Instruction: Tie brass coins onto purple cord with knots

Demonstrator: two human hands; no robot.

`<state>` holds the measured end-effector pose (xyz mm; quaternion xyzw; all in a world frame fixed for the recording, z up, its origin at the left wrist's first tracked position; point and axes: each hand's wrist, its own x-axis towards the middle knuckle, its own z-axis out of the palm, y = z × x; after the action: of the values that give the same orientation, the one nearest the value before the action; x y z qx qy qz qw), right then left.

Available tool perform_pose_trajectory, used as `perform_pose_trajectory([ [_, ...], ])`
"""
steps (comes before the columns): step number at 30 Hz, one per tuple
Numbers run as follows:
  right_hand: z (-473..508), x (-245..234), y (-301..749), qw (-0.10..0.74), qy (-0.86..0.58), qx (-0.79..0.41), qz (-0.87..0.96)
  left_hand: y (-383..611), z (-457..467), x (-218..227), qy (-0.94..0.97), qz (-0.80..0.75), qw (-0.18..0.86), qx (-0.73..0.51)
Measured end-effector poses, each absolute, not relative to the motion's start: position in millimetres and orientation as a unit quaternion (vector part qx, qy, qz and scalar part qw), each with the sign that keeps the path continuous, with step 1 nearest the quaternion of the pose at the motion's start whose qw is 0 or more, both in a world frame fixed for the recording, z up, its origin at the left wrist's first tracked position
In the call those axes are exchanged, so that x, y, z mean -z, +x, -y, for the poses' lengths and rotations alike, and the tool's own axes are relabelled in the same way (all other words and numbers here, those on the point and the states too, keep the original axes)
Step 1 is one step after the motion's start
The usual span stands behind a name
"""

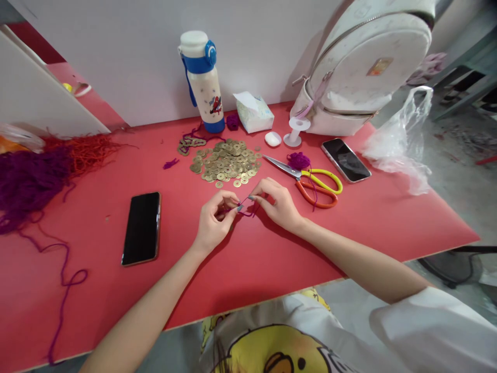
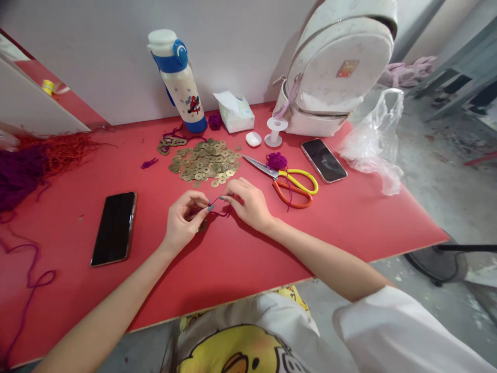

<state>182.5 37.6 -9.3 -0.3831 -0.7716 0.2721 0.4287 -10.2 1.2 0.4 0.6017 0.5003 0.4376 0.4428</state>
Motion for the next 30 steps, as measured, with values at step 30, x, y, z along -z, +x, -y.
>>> perform_pose_trajectory([
  [30,-36.1,12.2,187.2,0.492,-0.316,-0.237,0.776,-6.0,-3.9,2.4,0.539,-0.504,0.510,-0.442],
])
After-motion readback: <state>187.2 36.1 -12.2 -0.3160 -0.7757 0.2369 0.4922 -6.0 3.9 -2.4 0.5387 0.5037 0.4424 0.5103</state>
